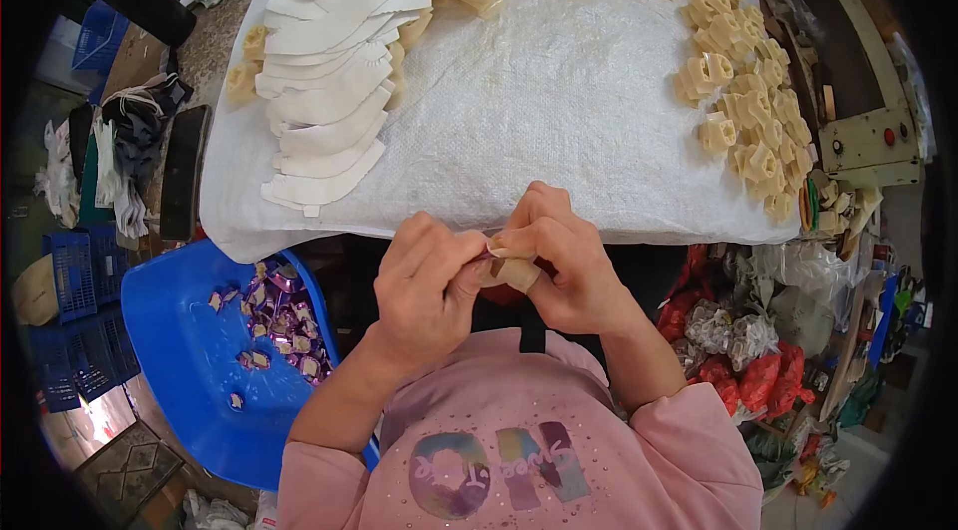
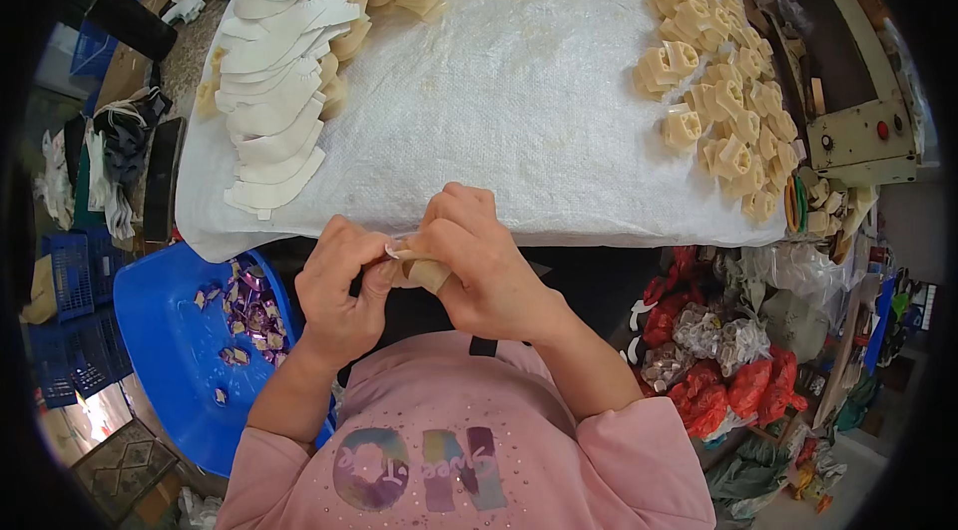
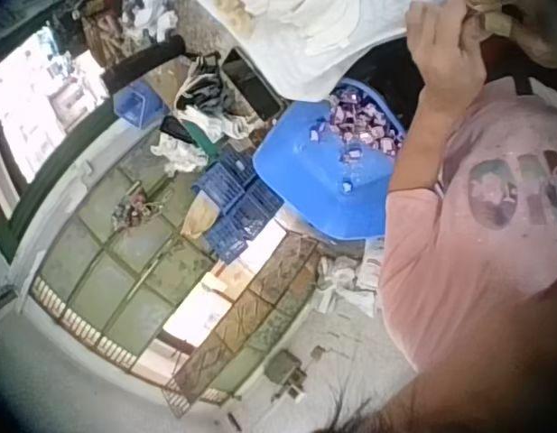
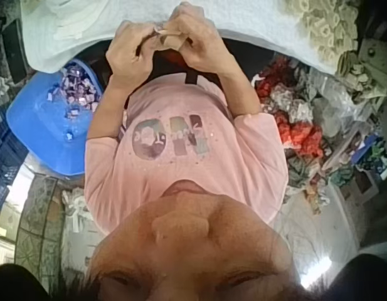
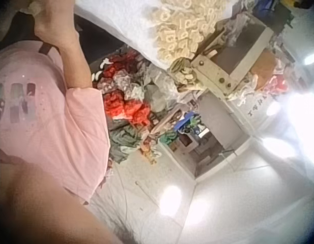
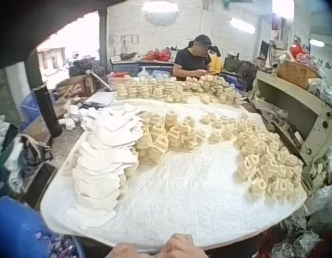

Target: Assemble structural shoe components by wrapping and attaching decorative/protective materials.

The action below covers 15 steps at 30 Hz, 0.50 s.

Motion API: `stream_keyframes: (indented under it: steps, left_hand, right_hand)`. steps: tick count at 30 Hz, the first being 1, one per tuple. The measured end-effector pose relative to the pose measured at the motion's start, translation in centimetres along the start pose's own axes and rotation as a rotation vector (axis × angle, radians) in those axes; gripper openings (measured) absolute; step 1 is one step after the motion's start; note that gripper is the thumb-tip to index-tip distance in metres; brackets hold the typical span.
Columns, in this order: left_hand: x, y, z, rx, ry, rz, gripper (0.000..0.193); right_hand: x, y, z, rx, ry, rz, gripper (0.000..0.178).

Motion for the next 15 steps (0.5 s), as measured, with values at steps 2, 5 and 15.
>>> stream_keyframes:
  steps: [2,5,15]
  left_hand:
    - [0.1,-0.8,0.0,0.123,-0.015,0.081,0.013]
    - [0.2,-1.1,-0.4,0.110,0.015,0.077,0.012]
    - [-1.6,-1.3,-0.2,0.150,-0.131,0.064,0.019]
  right_hand:
    - [0.2,0.2,0.1,-0.004,0.027,-0.055,0.024]
    - [0.5,1.1,0.1,-0.028,0.081,-0.066,0.022]
    - [-0.2,1.5,0.1,-0.212,-0.064,-0.159,0.030]
Point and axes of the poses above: each hand's wrist, its own z-axis towards the middle knuckle, its own x-axis out of the palm, y = z × x, the point moved 8 cm from there along z, towards the middle knuckle, and after that the axes turned 8 degrees about -y, right-handed, at the moved point
